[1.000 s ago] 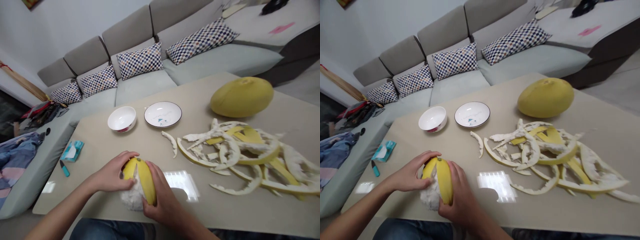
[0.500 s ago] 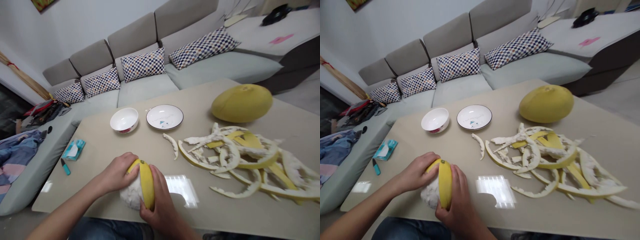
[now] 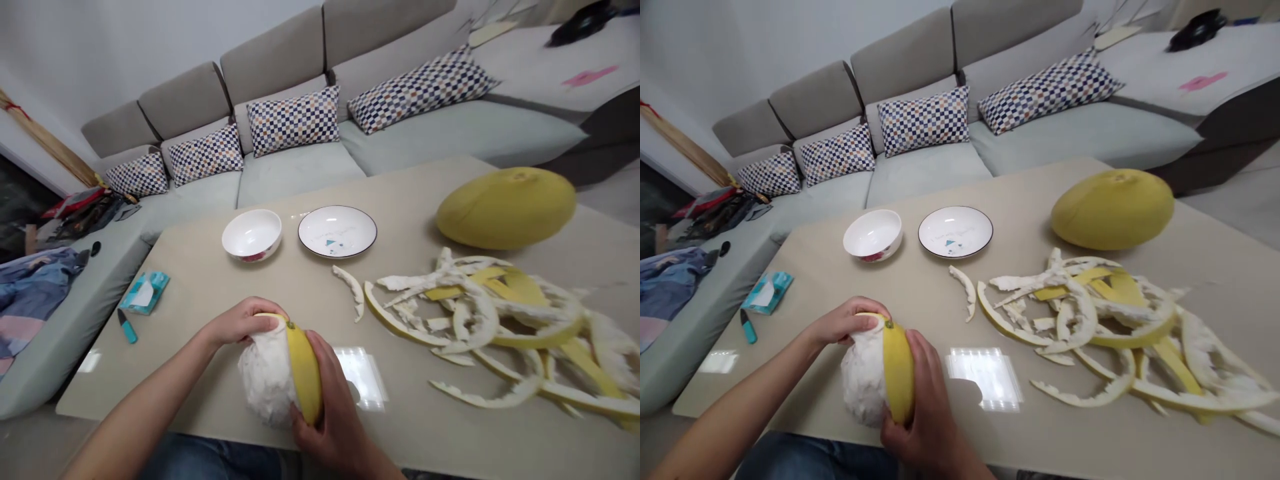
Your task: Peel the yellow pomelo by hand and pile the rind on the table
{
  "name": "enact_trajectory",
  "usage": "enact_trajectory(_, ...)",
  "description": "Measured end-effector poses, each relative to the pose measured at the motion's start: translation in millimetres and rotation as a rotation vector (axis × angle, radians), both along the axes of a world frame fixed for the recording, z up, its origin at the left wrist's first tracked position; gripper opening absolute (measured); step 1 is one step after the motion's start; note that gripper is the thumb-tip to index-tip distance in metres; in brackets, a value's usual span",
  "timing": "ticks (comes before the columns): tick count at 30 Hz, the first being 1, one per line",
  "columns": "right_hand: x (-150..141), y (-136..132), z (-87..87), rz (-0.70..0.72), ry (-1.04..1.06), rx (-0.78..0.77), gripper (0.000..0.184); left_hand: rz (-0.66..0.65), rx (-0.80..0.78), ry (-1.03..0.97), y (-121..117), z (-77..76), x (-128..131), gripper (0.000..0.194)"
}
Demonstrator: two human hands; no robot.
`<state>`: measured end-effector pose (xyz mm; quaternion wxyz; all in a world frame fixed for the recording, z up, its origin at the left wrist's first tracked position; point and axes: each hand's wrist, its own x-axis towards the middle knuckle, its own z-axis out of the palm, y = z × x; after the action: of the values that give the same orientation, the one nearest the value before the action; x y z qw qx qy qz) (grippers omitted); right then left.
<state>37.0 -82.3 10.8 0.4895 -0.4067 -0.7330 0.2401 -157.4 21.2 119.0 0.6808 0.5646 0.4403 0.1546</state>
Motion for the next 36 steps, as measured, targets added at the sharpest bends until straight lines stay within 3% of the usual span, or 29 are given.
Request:
enact_trajectory(6,0.6,2.9,-5.2,-0.004,0.012,-0.007,0.080,0.117,-0.037,-0.166,1.0,-17.3,-0.4,0.044)
enact_trajectory(13,4.4,3.7,-15.4,-0.012,0.071,-0.081,0.079,0.427,-0.031,-0.449,0.4,-52.3,1.8,0.045)
enact_trajectory(16,5.6,1.8,-17.0,-0.017,0.068,-0.092,0.079,0.472,-0.053,-0.499,1.0,-56.5,-3.1,0.045)
enact_trajectory(22,1.9,2.7,-17.7,-0.032,0.079,-0.078,0.080,0.451,-0.093,-0.447,4.3,-27.2,-15.4,0.046)
enact_trajectory(26,-0.8,2.4,-17.9,-0.034,0.087,-0.081,0.080,0.415,-0.062,-0.359,12.4,-5.7,-8.6,0.047)
enact_trajectory(36,-1.8,0.3,-14.3,-0.085,0.084,-0.107,0.088,0.189,0.086,-0.228,40.8,30.3,73.4,0.036)
